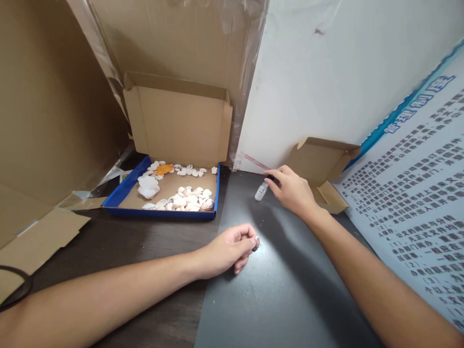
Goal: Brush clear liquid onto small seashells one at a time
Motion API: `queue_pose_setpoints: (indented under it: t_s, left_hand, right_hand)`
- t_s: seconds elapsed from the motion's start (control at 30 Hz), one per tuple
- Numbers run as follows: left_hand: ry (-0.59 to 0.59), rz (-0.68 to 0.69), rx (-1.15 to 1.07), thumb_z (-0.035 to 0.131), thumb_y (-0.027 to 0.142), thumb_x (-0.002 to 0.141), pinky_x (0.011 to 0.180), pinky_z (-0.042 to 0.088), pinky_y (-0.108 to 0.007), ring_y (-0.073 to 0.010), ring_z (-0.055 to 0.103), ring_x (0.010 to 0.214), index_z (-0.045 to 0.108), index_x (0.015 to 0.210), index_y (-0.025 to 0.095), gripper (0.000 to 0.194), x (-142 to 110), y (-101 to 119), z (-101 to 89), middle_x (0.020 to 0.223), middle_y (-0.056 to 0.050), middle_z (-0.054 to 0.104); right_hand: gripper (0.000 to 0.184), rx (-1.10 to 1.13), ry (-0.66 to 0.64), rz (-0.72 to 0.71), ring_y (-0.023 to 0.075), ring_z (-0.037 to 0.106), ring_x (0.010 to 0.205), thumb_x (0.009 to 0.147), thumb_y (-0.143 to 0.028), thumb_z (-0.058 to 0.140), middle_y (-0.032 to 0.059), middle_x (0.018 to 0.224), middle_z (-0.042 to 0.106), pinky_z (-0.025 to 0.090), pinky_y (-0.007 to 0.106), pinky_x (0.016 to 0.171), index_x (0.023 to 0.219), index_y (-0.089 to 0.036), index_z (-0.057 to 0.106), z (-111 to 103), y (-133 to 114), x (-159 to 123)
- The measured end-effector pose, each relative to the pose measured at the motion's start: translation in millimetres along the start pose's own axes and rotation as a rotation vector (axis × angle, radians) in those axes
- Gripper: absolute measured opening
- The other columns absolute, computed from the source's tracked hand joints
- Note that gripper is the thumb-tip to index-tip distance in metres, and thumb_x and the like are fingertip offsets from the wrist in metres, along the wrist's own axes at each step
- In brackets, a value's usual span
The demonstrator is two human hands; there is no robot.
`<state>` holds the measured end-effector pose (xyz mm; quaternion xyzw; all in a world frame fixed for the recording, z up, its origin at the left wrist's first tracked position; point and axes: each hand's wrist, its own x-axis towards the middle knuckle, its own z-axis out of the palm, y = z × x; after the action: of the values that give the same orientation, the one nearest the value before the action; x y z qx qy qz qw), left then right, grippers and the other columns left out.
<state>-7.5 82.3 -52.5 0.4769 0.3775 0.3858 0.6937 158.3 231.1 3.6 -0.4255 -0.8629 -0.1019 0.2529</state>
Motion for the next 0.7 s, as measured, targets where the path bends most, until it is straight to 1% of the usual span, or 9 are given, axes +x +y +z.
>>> queue_pose_setpoints:
  t_s: [0.2,0.43,0.7]
  left_hand:
    - [-0.008,0.001,0.006,0.056,0.039,0.084,0.041,0.033,-0.016,-0.0036,0.035,0.038,0.040,0.081,0.019,0.025,0,1,0.3,0.049,0.011,0.037]
    - [0.008,0.007,0.000,0.060,0.044,0.081,0.041,0.033,-0.015,-0.0027,0.035,0.037,0.041,0.080,0.019,0.031,0,1,0.5,0.049,0.012,0.038]
    - [0.007,0.007,-0.009,0.059,0.043,0.082,0.039,0.033,-0.015,-0.0026,0.035,0.037,0.042,0.080,0.019,0.029,0,1,0.7,0.050,0.011,0.038]
  right_hand:
    - [0.025,-0.016,0.013,0.024,0.0222,0.063,0.076,0.098,-0.032,0.055,0.0058,0.102,0.064,0.042,0.032,0.061,0.118,-0.023,0.067,-3,1,2]
    - [0.023,0.030,0.073,0.050,0.0218,0.062,0.075,0.096,-0.032,0.055,0.0057,0.097,0.063,0.043,0.031,0.062,0.113,-0.024,0.068,-10,5,3]
    - [0.024,0.068,0.116,0.040,0.0217,0.062,0.075,0.095,-0.032,0.054,0.0061,0.098,0.063,0.044,0.032,0.062,0.113,-0.024,0.068,-8,6,3]
